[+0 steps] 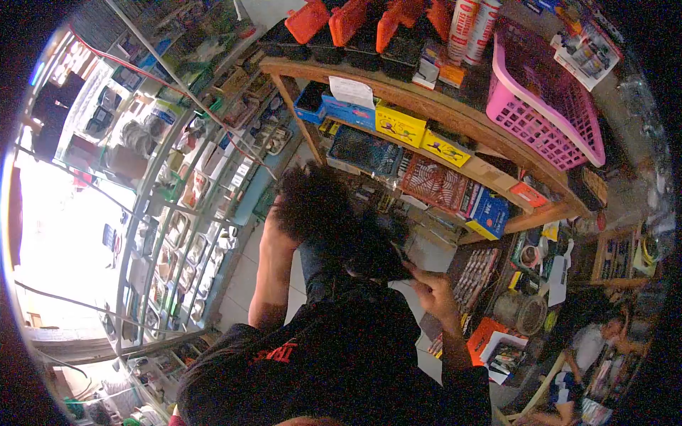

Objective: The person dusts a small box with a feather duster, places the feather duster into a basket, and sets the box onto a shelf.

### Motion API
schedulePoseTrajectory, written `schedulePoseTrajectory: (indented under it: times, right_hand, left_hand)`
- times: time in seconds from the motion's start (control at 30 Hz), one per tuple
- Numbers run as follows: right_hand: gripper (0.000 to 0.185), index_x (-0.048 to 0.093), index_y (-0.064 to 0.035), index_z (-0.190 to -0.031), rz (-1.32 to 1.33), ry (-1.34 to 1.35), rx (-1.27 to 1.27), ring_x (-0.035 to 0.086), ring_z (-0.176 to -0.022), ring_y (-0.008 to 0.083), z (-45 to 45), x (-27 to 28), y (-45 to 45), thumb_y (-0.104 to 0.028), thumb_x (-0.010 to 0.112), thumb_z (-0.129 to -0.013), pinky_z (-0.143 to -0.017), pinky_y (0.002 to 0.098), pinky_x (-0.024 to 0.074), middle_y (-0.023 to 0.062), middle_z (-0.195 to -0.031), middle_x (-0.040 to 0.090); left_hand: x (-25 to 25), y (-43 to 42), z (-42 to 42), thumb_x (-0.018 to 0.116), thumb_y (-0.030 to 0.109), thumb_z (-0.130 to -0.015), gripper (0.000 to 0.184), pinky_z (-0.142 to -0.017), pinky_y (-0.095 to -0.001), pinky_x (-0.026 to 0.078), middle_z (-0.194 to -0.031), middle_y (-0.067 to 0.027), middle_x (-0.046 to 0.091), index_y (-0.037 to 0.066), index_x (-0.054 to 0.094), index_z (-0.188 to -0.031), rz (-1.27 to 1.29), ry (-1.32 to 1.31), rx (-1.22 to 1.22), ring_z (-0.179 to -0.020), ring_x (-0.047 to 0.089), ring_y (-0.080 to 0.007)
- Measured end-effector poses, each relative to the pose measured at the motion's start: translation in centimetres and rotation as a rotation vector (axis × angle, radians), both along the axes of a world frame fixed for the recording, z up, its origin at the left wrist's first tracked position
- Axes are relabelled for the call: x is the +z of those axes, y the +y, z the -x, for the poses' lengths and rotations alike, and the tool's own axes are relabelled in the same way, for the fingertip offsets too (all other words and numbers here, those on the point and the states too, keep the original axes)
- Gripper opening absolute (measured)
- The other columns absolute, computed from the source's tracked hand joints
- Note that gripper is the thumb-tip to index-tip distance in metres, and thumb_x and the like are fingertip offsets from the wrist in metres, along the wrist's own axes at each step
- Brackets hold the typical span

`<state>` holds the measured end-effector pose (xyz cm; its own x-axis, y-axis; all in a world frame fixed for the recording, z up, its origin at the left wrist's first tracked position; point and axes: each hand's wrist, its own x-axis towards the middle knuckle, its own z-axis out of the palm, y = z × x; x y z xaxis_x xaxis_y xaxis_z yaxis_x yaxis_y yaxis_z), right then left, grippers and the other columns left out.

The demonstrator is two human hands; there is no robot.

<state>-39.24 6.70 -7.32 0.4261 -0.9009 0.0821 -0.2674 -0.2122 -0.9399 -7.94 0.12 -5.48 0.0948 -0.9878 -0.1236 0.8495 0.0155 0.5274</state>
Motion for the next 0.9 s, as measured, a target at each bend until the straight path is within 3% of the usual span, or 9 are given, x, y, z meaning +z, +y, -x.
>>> schedulePoseTrajectory:
  times: [0.07,0.13,0.2,0.27,0.3,0.4,0.53,0.7,0.9]
  right_hand:
    - [0.031,0.059,0.0054,-0.109,0.058,-0.054,-0.05,0.034,-0.052,0.0037,0.3,-1.3,-0.1,-0.009,0.061,-0.083,-0.046,0.0224,0.0271,-0.0033,-0.057,0.039]
    - [0.031,0.058,0.0043,-0.111,0.066,-0.064,-0.032,0.035,-0.053,0.0037,0.8,-2.0,-0.2,-0.009,0.06,-0.083,-0.046,0.0222,0.0278,-0.0032,-0.057,0.04]
    - [0.029,0.059,0.004,-0.11,0.025,-0.036,0.046,0.036,-0.054,0.0039,0.6,-0.7,-0.3,-0.008,0.059,-0.083,-0.046,0.0222,0.0288,-0.0028,-0.058,0.042]
    - [0.03,0.059,0.004,-0.111,-0.003,-0.066,-0.043,0.036,-0.054,0.004,1.0,-1.8,-0.2,-0.008,0.059,-0.083,-0.047,0.022,0.0294,-0.0029,-0.059,0.043]
    - [0.03,0.059,0.004,-0.111,-0.017,-0.079,-0.087,0.037,-0.054,0.004,1.3,-2.3,-0.2,-0.008,0.059,-0.083,-0.047,0.0219,0.0297,-0.0029,-0.059,0.044]
    - [0.03,0.059,0.0048,-0.11,0.047,-0.055,0.016,0.039,-0.056,0.0043,1.9,-3.1,-0.5,-0.008,0.059,-0.083,-0.049,0.0221,0.0323,-0.0015,-0.062,0.047]
    - [0.032,0.058,0.0024,-0.112,-0.145,0.026,-0.054,0.05,-0.063,0.0069,2.6,-1.9,-0.1,-0.009,0.059,-0.083,-0.058,0.0234,0.0416,0.008,-0.076,0.063]
    - [0.032,0.058,0.0026,-0.112,-0.084,0.028,-0.058,0.054,-0.067,0.0075,2.7,-0.8,-0.7,-0.008,0.06,-0.082,-0.062,0.023,0.0437,0.0085,-0.084,0.066]
    - [0.028,0.061,0.004,-0.106,-0.247,-0.022,-0.166,0.058,-0.073,0.0086,3.9,-2.0,-0.8,-0.008,0.061,-0.081,-0.064,0.023,0.0454,0.0142,-0.088,0.067]
  left_hand:
    - [3.0,-0.3,-0.1,0.041,0.016,-0.093,0.033,-0.094,-0.0384,0.041,-0.12,-0.0115,0.054,0.003,0.049,-0.122,-0.151,0.189,-0.138,-0.108,0.052,-0.0263]
    - [-0.2,0.3,-0.3,0.042,0.016,-0.092,0.033,-0.095,-0.0374,0.04,-0.12,-0.0115,0.054,0.002,0.049,-0.121,0.06,-0.039,-0.042,-0.109,0.051,-0.0247]
    - [1.3,0.4,-0.1,0.042,0.016,-0.092,0.033,-0.096,-0.0366,0.04,-0.121,-0.0114,0.054,0.001,0.049,-0.121,0.073,-0.069,-0.041,-0.11,0.051,-0.0233]
    - [3.4,-0.2,-0.1,0.042,0.015,-0.092,0.033,-0.096,-0.0362,0.04,-0.121,-0.0114,0.054,0.002,0.049,-0.122,-0.11,0.106,-0.134,-0.111,0.051,-0.0221]
    - [1.9,-0.9,-0.5,0.043,0.016,-0.092,0.033,-0.096,-0.0361,0.04,-0.119,-0.0115,0.055,0.002,0.049,-0.122,-0.151,0.19,-0.113,-0.11,0.051,-0.0215]
    - [1.9,0.4,-0.5,0.044,0.016,-0.092,0.033,-0.096,-0.0364,0.04,-0.117,-0.0114,0.056,0.003,0.049,-0.121,-0.07,0.609,-0.163,-0.109,0.052,-0.0216]
    - [3.5,-0.5,0.5,0.042,0.018,-0.093,0.032,-0.098,-0.036,0.039,-0.116,-0.0103,0.057,0.003,0.05,-0.12,-0.096,0.113,-0.121,-0.11,0.052,-0.0224]
    - [3.5,-0.8,0.6,0.038,0.018,-0.095,0.029,-0.096,-0.0364,0.04,-0.116,-0.0094,0.057,0.005,0.052,-0.116,-0.154,0.118,-0.108,-0.11,0.052,-0.0219]
    - [4.4,-1.1,0.8,0.04,0.018,-0.094,0.028,-0.095,-0.0348,0.041,-0.118,-0.0107,0.056,0.005,0.053,-0.115,-0.262,0.108,-0.095,-0.108,0.053,-0.0214]
